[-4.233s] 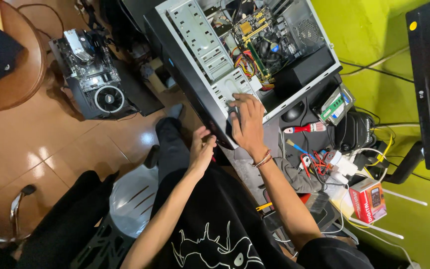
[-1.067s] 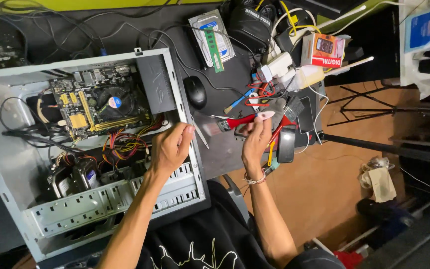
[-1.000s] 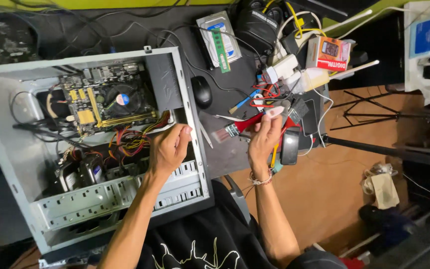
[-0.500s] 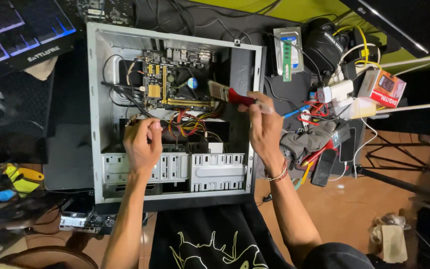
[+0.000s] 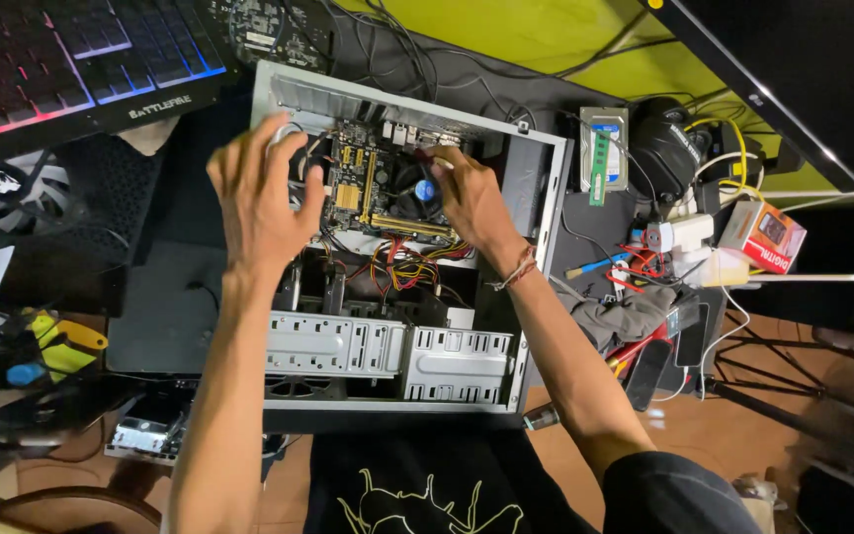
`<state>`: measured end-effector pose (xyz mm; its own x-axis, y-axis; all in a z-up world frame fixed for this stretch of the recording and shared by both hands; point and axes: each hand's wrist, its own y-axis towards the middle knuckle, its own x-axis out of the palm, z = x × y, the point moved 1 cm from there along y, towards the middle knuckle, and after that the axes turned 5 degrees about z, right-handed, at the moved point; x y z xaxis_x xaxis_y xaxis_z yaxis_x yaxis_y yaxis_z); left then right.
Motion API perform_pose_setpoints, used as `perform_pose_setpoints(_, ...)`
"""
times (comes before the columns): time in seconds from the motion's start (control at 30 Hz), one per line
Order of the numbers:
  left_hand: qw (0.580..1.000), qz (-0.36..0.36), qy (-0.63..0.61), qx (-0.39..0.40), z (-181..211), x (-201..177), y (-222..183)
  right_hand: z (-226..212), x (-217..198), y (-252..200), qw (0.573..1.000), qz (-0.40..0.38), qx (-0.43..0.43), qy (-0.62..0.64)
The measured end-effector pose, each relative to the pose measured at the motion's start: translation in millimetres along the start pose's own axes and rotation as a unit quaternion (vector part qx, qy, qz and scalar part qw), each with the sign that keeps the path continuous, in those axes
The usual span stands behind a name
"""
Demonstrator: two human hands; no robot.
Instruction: Repairing and cleaning internal components of a desktop computer, including BIOS interaction and hardware maintenance.
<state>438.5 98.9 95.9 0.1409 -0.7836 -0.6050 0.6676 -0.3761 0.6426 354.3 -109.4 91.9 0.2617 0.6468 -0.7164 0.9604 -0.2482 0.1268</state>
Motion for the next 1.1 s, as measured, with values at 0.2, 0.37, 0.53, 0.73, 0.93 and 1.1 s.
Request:
perform_pose_setpoints(0.2,0.989,-0.122,0.061,-0.05,-28,14,-1,-17,11,22,0.997,-0.049,-0.047,0.042)
perform_pose_setpoints(0.37,0.991,-0.086,0.04,-0.093,-30,13,0,-15,31,29,0.994,-0.093,-0.03,0.04)
perform_pose_setpoints(0.53,0.99,-0.079,0.05,-0.102,-30,14,2,-9,42,37,0.993,-0.103,-0.017,0.048)
perform_pose_setpoints(0.73,0.99,-0.073,0.05,-0.11,-32,16,1,-17,49,40,0.993,-0.107,0.003,0.054)
perform_pose_setpoints(0.93,0.989,-0.079,0.05,-0.115,-32,17,1,-3,62,42,0.995,-0.071,-0.034,0.067)
perform_pose_setpoints(1.1,0.988,-0.081,0.059,-0.117,-34,18,-1,-3,60,40,0.996,-0.039,0.025,0.072)
